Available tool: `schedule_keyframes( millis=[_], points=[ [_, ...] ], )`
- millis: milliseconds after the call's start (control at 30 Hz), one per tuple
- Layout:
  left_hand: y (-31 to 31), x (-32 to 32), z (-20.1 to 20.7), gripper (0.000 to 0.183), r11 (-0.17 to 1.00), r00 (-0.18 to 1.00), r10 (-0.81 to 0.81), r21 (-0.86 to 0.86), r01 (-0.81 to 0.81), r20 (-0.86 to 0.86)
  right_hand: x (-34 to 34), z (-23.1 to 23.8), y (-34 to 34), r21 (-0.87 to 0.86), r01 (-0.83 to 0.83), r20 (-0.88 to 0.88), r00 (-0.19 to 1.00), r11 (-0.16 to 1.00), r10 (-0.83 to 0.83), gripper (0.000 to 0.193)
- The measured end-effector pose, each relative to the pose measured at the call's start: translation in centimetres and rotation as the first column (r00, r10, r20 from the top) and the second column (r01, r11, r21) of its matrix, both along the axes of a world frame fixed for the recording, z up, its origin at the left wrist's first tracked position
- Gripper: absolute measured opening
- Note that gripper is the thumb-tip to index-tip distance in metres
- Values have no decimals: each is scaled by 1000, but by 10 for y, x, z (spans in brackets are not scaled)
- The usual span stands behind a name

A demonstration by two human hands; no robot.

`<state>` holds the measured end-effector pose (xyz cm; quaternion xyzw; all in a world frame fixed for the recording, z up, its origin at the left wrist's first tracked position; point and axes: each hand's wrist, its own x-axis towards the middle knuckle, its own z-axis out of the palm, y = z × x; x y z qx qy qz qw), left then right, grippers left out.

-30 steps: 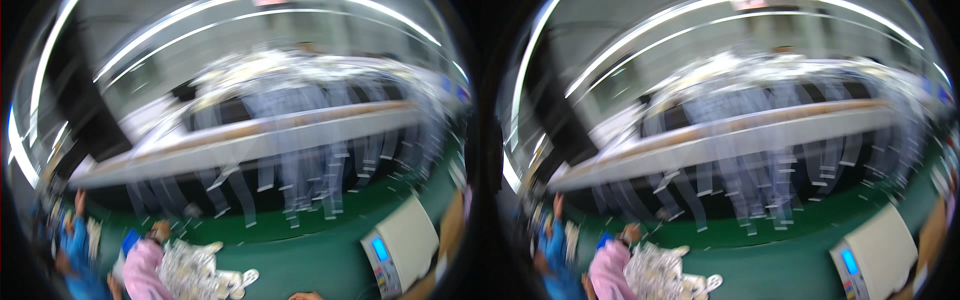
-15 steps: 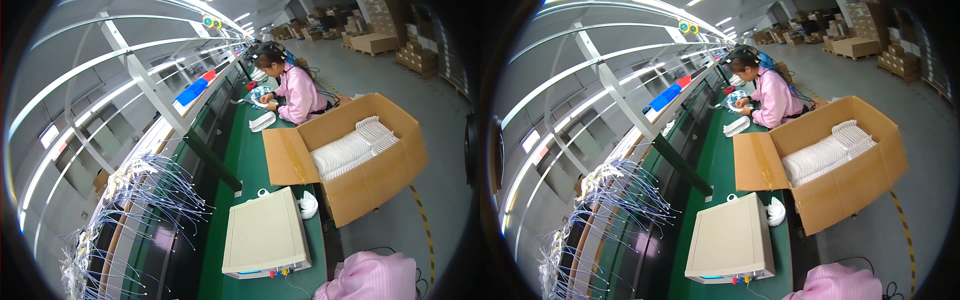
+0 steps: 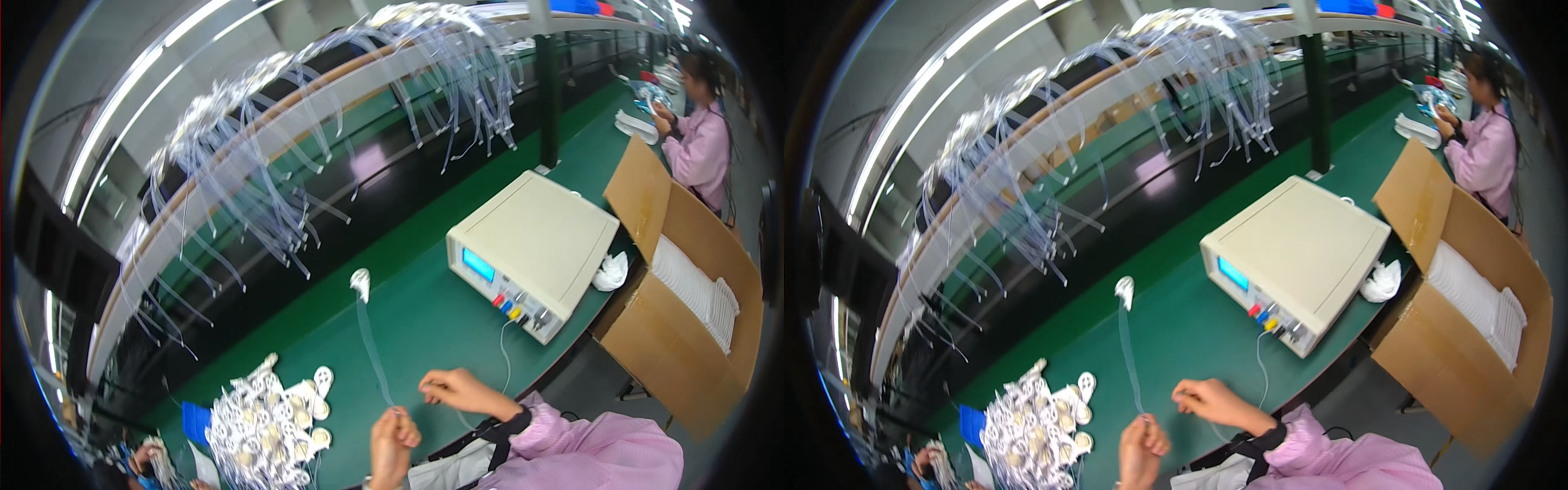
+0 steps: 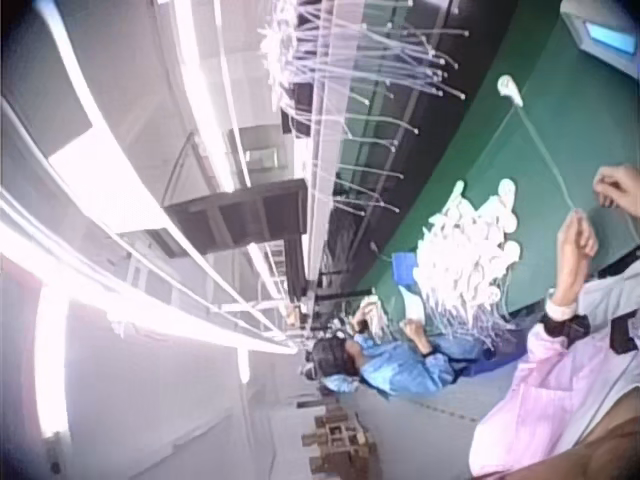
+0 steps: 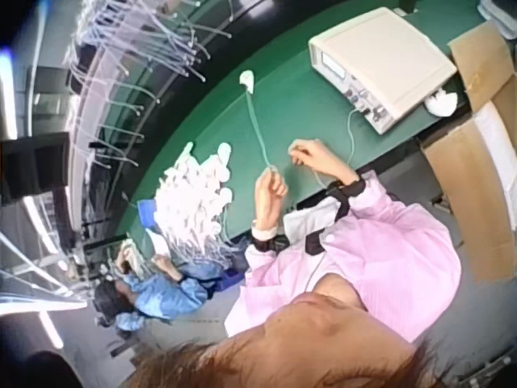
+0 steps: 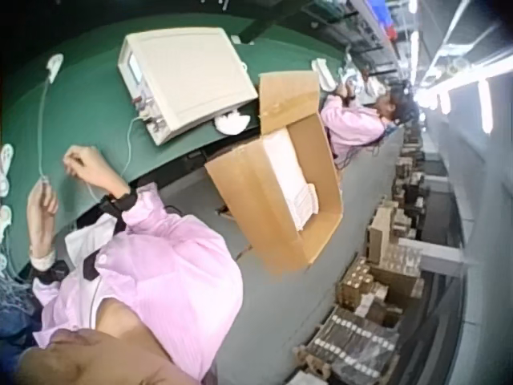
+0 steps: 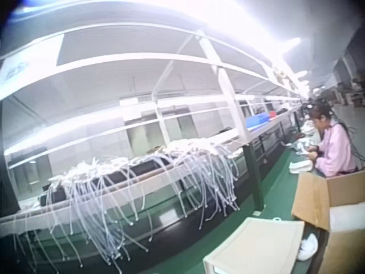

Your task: Connecting wires to small plastic circular electronic components and testing them with a diagnostic machine on a factory assembly line.

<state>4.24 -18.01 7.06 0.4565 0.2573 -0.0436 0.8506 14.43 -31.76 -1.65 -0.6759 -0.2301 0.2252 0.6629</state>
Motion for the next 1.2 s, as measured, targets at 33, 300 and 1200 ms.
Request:
schedule_keyframes(
  millis=[33,300,1200],
  points=[
    [-9,-18,-10,20,994,998,69,-78,-70,-15,-10,1,-8,-13,-37,-3,999,999,37,18],
    [-29,-70,-49,17,987,995,96,128,-94,-2,-87,17,-32,-60,105,-67,992,993,-109,16],
    [-37,-76,-76,8,912,933,216,-401,-87,288,-143,44,-15,-51,464,395,823,884,-409,13]
  ],
)
